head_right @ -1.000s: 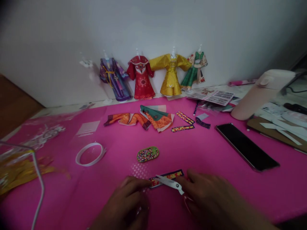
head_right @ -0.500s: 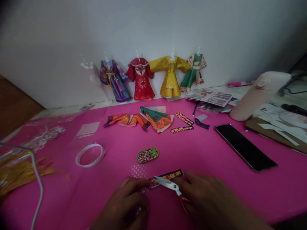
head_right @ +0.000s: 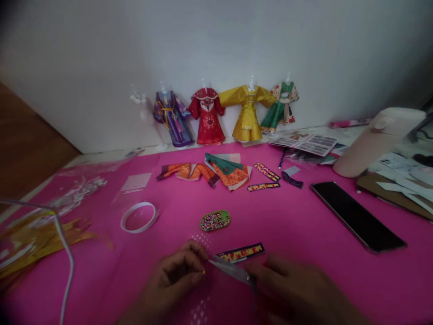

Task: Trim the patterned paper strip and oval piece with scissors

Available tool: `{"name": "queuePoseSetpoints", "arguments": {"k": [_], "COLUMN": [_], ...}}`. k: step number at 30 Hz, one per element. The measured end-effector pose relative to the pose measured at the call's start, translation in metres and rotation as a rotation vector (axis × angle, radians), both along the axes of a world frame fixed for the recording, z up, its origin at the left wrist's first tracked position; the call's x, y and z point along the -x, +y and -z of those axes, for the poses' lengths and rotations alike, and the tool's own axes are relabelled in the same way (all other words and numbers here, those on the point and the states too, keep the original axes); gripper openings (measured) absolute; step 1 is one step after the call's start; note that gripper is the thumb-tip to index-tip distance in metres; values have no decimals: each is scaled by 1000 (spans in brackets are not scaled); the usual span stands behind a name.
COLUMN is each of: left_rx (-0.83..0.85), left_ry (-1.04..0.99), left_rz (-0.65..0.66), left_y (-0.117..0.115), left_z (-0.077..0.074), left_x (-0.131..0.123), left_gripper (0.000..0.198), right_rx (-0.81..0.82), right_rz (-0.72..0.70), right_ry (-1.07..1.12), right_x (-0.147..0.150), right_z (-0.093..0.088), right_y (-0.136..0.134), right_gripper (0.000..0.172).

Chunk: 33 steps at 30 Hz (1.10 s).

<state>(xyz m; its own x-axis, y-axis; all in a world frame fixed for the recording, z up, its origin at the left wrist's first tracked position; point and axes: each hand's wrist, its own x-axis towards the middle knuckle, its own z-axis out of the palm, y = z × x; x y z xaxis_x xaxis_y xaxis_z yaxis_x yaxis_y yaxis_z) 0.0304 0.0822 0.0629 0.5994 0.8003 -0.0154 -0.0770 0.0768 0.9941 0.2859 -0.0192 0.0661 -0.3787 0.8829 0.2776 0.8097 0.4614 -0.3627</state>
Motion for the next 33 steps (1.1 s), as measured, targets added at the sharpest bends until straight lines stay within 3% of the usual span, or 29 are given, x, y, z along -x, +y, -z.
{"name": "queuePoseSetpoints", "arguments": {"k": [7, 14, 18, 30, 33], "left_rx": [142, 203, 265, 212, 207], "left_ry": [-70, -153, -174, -172, -169], "left_rz": [-19, 7, -6, -9, -9], "left_y": [-3, -5, -4, -4, -3], "left_z": [0, 2, 0, 1, 1], "left_x": [1, 2, 0, -1, 0], "left_gripper": [26, 22, 21, 20, 19], "right_rx": [96, 87, 0, -22, -90], "right_rz": [-33, -84, -113, -112, -103], "right_ry": [12, 22, 20, -36, -65], "right_x": [3, 4, 5, 5, 5], "right_z": [8, 11, 5, 5, 5], "right_y": [-5, -3, 0, 0, 0], "right_gripper": [56, 56, 50, 43, 40]}}
